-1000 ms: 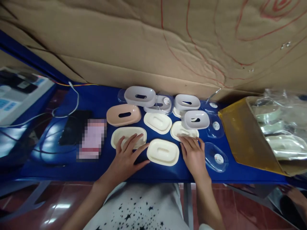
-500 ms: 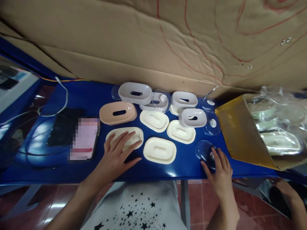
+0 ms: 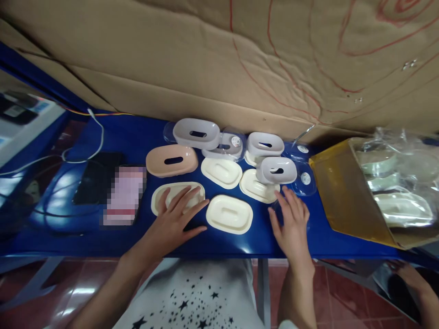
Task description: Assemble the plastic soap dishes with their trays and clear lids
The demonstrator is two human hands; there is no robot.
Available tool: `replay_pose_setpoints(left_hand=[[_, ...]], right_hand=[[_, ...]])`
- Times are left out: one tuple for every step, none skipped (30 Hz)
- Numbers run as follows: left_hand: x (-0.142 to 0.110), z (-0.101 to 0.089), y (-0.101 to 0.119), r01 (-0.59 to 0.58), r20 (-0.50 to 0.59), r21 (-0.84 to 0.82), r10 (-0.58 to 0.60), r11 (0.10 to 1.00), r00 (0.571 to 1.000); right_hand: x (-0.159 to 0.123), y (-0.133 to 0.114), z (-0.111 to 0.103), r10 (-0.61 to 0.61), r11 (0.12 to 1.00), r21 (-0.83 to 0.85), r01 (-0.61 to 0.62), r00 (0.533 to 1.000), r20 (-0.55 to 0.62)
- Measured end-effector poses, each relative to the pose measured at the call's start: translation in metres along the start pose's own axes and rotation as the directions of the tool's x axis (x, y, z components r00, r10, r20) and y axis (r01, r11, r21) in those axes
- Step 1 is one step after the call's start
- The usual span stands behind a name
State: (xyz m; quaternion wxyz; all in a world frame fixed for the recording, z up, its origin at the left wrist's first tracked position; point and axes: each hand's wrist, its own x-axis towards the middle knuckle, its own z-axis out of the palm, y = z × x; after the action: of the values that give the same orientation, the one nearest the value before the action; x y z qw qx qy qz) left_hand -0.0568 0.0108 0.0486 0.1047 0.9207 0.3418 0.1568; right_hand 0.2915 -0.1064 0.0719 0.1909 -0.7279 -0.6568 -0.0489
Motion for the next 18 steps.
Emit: replay_pose_setpoints(left_hand=[[0.001, 0.000, 0.002, -0.011, -0.001, -0.002, 0.011, 1.000, 1.000], [0.004, 0.000, 0.005, -0.034, 0.007, -0.007, 0.034, 0.999, 0.999], [0.008, 0.000, 0.009, -0.067, 0.024, -0.014, 0.067, 0.998, 0.997], [0.014, 0.001, 0.013, -0.111, 0.048, -0.023, 0.112, 0.994, 0.993], [0.020, 0.002, 0.017, -0.157, 0.076, -0.031, 0.159, 0.987, 0.984], [0.025, 0.004, 0.021, -0.200, 0.103, -0.038, 0.203, 0.979, 0.974], [0.031, 0.005, 0.024, -0.235, 0.119, -0.043, 0.239, 0.971, 0.964], [0.036, 0.005, 0.026, -0.262, 0.121, -0.050, 0.266, 0.964, 0.956], [0.040, 0.006, 0.028, -0.277, 0.110, -0.060, 0.282, 0.959, 0.953], [0.043, 0.005, 0.028, -0.282, 0.086, -0.075, 0.288, 0.956, 0.954], [0.044, 0.004, 0.027, -0.278, 0.047, -0.095, 0.284, 0.956, 0.958], [0.045, 0.002, 0.026, -0.265, -0.002, -0.120, 0.267, 0.957, 0.964], [0.044, 0.000, 0.023, -0.242, -0.061, -0.147, 0.235, 0.959, 0.970], [0.043, -0.002, 0.021, -0.208, -0.124, -0.175, 0.188, 0.962, 0.974], [0.042, -0.005, 0.018, -0.168, -0.185, -0.202, 0.131, 0.965, 0.974], [0.040, -0.007, 0.015, -0.125, -0.238, -0.227, 0.070, 0.966, 0.969], [0.038, -0.009, 0.012, -0.084, -0.276, -0.249, 0.012, 0.965, 0.961], [0.036, -0.010, 0.009, -0.047, -0.296, -0.268, -0.036, 0.962, 0.954]], right_hand=[[0.014, 0.003, 0.005, -0.017, 0.999, -0.037, 0.015, 0.999, -0.040], [0.028, 0.007, 0.011, -0.033, 0.997, -0.075, 0.028, 0.997, -0.070], [0.041, 0.012, 0.017, -0.057, 0.993, -0.104, 0.048, 0.995, -0.085], [0.052, 0.016, 0.021, -0.085, 0.990, -0.123, 0.074, 0.993, -0.087], [0.060, 0.018, 0.024, -0.117, 0.986, -0.130, 0.106, 0.990, -0.079], [0.066, 0.017, 0.025, -0.150, 0.982, -0.130, 0.139, 0.986, -0.071], [0.069, 0.015, 0.024, -0.178, 0.977, -0.127, 0.169, 0.982, -0.069], [0.068, 0.010, 0.020, -0.201, 0.974, -0.124, 0.191, 0.977, -0.075], [0.063, 0.002, 0.014, -0.218, 0.971, -0.118, 0.207, 0.972, -0.090], [0.054, -0.006, 0.007, -0.230, 0.970, -0.107, 0.218, 0.967, -0.114], [0.042, -0.016, -0.001, -0.235, 0.970, -0.088, 0.225, 0.962, -0.136], [0.027, -0.026, -0.009, -0.238, 0.971, -0.054, 0.232, 0.959, -0.152], [0.011, -0.035, -0.015, -0.229, 0.973, -0.008, 0.230, 0.962, -0.152], [-0.005, -0.044, -0.020, -0.218, 0.973, 0.043, 0.225, 0.967, -0.128], [-0.020, -0.052, -0.023, -0.216, 0.970, 0.090, 0.225, 0.971, -0.104], [-0.033, -0.059, -0.023, -0.206, 0.969, 0.126, 0.214, 0.976, -0.077], [-0.044, -0.065, -0.021, -0.196, 0.967, 0.155, 0.201, 0.979, -0.049], [-0.051, -0.070, -0.016, -0.189, 0.966, 0.175, 0.191, 0.982, -0.028]])
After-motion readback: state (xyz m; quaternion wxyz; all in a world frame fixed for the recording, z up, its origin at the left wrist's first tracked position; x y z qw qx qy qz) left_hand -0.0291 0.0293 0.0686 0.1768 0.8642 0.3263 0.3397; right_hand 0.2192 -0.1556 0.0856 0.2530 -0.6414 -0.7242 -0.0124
